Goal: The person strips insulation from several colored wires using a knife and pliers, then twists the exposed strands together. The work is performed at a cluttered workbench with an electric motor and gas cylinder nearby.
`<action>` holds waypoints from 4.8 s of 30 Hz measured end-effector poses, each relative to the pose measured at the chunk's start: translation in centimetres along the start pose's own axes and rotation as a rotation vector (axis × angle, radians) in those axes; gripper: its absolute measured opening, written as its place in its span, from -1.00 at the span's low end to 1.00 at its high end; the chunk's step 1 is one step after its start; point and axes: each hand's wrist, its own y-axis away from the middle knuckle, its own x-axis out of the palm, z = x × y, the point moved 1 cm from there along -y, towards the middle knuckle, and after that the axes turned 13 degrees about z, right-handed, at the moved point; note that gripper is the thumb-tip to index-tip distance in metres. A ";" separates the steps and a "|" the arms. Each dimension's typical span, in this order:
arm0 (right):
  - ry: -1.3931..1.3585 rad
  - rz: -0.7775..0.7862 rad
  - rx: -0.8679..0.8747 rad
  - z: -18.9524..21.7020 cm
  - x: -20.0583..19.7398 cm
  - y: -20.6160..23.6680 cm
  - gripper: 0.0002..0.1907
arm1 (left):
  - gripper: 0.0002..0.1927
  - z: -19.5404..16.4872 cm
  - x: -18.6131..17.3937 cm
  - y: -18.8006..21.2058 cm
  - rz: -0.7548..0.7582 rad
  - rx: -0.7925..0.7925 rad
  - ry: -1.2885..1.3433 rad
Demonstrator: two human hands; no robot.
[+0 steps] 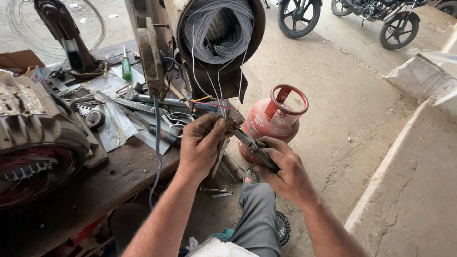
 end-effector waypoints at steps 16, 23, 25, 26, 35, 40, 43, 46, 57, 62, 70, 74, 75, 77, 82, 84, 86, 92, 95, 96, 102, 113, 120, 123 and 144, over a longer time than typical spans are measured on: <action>-1.312 0.279 0.242 -0.2 6.6 1.7 -0.55 | -0.75 1.0 -1.0 1.1 -0.089 0.015 0.084; -1.680 0.425 0.180 -0.4 7.7 2.2 -0.55 | -0.74 0.3 -2.0 1.2 -0.046 -0.009 0.071; -1.258 0.332 0.250 -0.4 6.9 2.5 -0.48 | -0.74 -0.1 -2.3 1.3 -0.033 -0.006 0.045; -1.048 0.288 0.283 -0.2 6.6 2.5 -0.42 | -0.74 -0.2 -2.4 1.4 -0.027 0.012 -0.003; 0.540 -0.272 0.049 3.2 5.7 0.7 -0.60 | -0.77 -0.2 -1.3 1.3 -0.097 -0.004 -0.058; 0.622 -0.293 0.063 3.1 5.8 0.3 -0.58 | -0.80 -0.7 -0.7 1.5 -0.172 -0.006 -0.147; 0.603 -0.314 0.049 2.8 6.3 0.2 -0.56 | -0.80 -1.1 -0.6 1.6 -0.189 -0.032 -0.229; 0.619 -0.327 0.065 2.6 6.5 0.4 -0.57 | -0.80 -1.1 -0.5 1.5 -0.194 -0.045 -0.255; 0.302 -0.177 0.044 1.6 5.8 0.7 -0.63 | -0.81 0.7 -1.3 1.1 -0.122 0.066 -0.092; -1.025 0.233 0.239 -1.0 6.3 1.3 -0.59 | -0.81 1.4 -2.6 0.8 -0.009 0.102 -0.040; -1.568 0.379 0.029 -2.2 8.8 1.3 -0.56 | -0.80 1.3 -3.1 0.5 0.055 0.036 0.088; -0.374 0.007 0.050 -1.1 8.3 1.3 -0.59 | -0.79 1.1 -2.6 0.9 0.045 0.078 0.180; -0.176 -0.072 0.077 -0.7 8.2 1.2 -0.58 | -0.78 1.1 -2.4 0.9 0.040 0.077 0.185; 0.226 -0.235 0.125 0.3 8.2 1.2 -0.53 | -0.77 1.0 -1.9 0.9 0.005 0.061 0.131; 0.482 -0.300 0.181 2.1 7.9 1.0 -0.45 | -0.79 0.9 -0.7 0.8 -0.084 0.072 0.043; 0.503 -0.299 0.174 2.5 7.7 1.0 -0.46 | -0.81 0.9 -0.5 0.8 -0.111 0.085 0.035; 0.500 -0.305 0.159 2.9 7.5 1.1 -0.45 | -0.82 0.9 -0.4 0.9 -0.130 0.104 -0.030; 0.432 -0.303 0.191 3.6 7.2 1.1 -0.50 | -0.85 1.3 0.2 0.7 -0.179 0.111 -0.136; 0.404 -0.301 0.156 3.8 7.0 1.1 -0.52 | -0.86 1.4 0.3 0.6 -0.193 0.097 -0.163; 0.365 -0.289 0.165 3.8 6.9 1.1 -0.52 | -0.86 1.4 0.3 0.6 -0.197 0.090 -0.168; 0.204 -0.259 0.120 3.7 6.6 1.0 -0.58 | -0.86 2.0 -0.1 0.6 -0.176 0.142 -0.123; -0.139 -0.114 0.177 1.8 7.1 1.1 -0.59 | -0.84 2.6 -2.1 0.3 0.004 0.081 0.152; -0.978 0.145 0.256 -0.6 8.2 1.5 -0.59 | -0.81 2.5 -2.9 0.6 0.011 0.062 0.103; -1.285 0.219 0.187 -1.0 8.0 1.7 -0.51 | -0.76 2.3 -2.9 0.6 0.005 0.001 0.110; -0.968 0.043 0.071 -0.4 5.7 4.4 -0.63 | -0.36 -5.6 -0.8 1.0 0.093 0.006 0.465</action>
